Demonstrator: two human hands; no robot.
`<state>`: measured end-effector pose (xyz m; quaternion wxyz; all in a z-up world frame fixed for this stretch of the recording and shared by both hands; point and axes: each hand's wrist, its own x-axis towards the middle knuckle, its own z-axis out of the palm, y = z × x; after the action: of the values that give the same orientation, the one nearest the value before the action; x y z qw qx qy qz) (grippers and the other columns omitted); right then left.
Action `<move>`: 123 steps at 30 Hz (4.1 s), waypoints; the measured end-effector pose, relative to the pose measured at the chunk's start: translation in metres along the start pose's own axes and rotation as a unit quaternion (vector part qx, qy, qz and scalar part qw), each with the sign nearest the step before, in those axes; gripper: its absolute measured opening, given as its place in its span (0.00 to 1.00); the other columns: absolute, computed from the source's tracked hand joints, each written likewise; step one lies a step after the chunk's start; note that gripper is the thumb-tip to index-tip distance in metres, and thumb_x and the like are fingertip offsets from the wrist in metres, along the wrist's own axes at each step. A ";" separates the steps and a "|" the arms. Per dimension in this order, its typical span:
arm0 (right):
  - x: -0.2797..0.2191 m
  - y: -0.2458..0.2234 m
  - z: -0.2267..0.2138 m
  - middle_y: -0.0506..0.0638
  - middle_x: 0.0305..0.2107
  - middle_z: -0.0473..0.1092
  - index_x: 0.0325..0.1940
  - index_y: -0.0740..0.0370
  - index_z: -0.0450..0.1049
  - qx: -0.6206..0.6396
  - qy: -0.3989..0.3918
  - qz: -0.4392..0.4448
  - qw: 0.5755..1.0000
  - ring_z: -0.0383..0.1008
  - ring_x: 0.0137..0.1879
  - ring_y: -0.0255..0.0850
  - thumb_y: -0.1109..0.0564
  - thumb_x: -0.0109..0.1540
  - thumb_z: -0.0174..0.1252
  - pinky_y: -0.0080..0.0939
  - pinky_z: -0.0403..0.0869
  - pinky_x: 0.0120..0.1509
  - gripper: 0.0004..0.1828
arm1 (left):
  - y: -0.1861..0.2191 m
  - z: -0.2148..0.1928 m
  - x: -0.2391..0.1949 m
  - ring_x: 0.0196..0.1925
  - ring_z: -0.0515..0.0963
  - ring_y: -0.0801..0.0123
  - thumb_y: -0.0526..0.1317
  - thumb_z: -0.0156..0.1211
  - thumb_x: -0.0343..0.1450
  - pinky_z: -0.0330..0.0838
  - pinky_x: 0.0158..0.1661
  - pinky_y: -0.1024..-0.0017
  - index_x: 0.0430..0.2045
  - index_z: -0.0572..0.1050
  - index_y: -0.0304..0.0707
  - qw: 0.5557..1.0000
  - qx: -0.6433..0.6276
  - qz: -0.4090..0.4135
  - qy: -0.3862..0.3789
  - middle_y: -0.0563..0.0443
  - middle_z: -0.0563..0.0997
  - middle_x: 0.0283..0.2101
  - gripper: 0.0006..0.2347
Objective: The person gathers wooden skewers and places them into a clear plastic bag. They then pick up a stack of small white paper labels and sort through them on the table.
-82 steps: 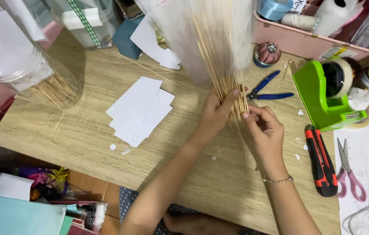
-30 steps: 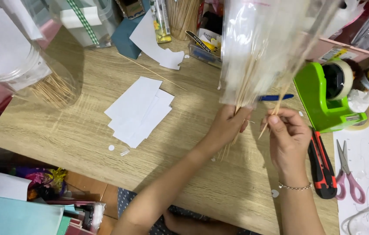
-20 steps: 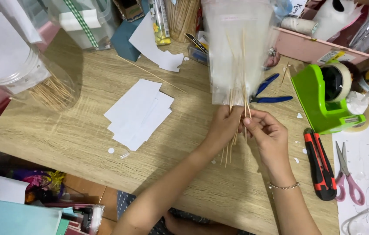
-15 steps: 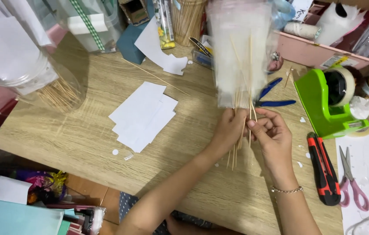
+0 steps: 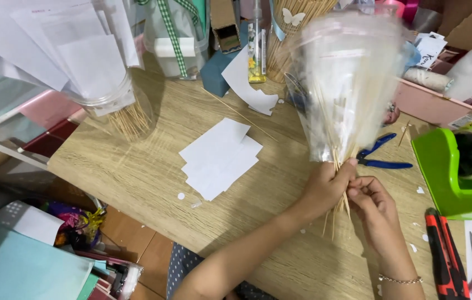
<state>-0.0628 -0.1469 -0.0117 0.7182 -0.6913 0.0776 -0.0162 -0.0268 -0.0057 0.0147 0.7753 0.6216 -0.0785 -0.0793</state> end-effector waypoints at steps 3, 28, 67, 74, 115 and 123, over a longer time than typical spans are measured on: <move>-0.011 -0.022 0.017 0.58 0.45 0.68 0.61 0.68 0.67 0.031 -0.072 0.103 0.992 0.67 0.53 0.43 0.68 0.63 0.48 0.42 0.66 0.63 0.20 | 0.007 -0.003 -0.001 0.21 0.61 0.78 0.47 0.46 0.77 0.54 0.25 0.74 0.16 0.57 0.52 0.999 -0.005 -0.016 -0.030 0.64 0.59 0.17 0.16; -0.010 -0.019 0.037 0.57 0.42 0.73 0.62 0.66 0.67 -0.176 -0.043 0.119 0.976 0.72 0.47 0.42 0.65 0.63 0.47 0.42 0.72 0.51 0.22 | -0.019 -0.005 0.009 0.25 0.65 0.69 0.43 0.57 0.68 0.59 0.31 0.67 0.16 0.59 0.45 0.994 0.098 0.010 -0.052 0.57 0.65 0.20 0.14; 0.042 0.074 -0.031 0.55 0.18 0.71 0.34 0.72 0.77 0.142 0.043 -0.024 0.989 0.66 0.21 0.37 0.71 0.61 0.62 0.34 0.63 0.26 0.01 | -0.028 0.015 0.019 0.53 0.77 0.71 0.58 0.61 0.67 0.67 0.54 0.74 0.47 0.77 0.44 0.934 0.124 -0.333 0.049 0.54 0.76 0.45 0.22; 0.043 0.073 -0.035 0.57 0.12 0.69 0.29 0.72 0.75 0.111 0.084 0.023 0.990 0.63 0.18 0.39 0.70 0.61 0.59 0.35 0.60 0.24 0.05 | -0.026 0.023 0.017 0.53 0.82 0.70 0.58 0.60 0.68 0.70 0.54 0.75 0.51 0.79 0.51 0.919 0.144 -0.359 0.072 0.53 0.83 0.45 0.21; -0.002 -0.007 -0.013 0.46 0.27 0.71 0.45 0.63 0.78 -0.114 0.145 -0.165 0.969 0.65 0.29 0.30 0.61 0.66 0.61 0.27 0.67 0.35 0.05 | -0.067 0.017 0.017 0.23 0.74 0.73 0.45 0.43 0.79 0.66 0.30 0.72 0.32 0.74 0.40 0.986 0.029 -0.113 -0.116 0.54 0.74 0.22 0.13; -0.003 -0.008 -0.008 0.48 0.29 0.77 0.45 0.63 0.82 -0.158 0.070 -0.120 0.978 0.72 0.34 0.30 0.62 0.62 0.63 0.27 0.74 0.38 0.08 | -0.054 0.015 0.017 0.44 0.77 0.69 0.41 0.43 0.77 0.70 0.46 0.72 0.32 0.76 0.39 0.991 0.005 -0.073 -0.115 0.51 0.80 0.36 0.12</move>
<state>-0.0658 -0.1544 -0.0039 0.5856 -0.7974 0.0459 -0.1383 -0.0152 -0.0354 -0.0347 0.7502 0.6163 -0.1215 -0.2065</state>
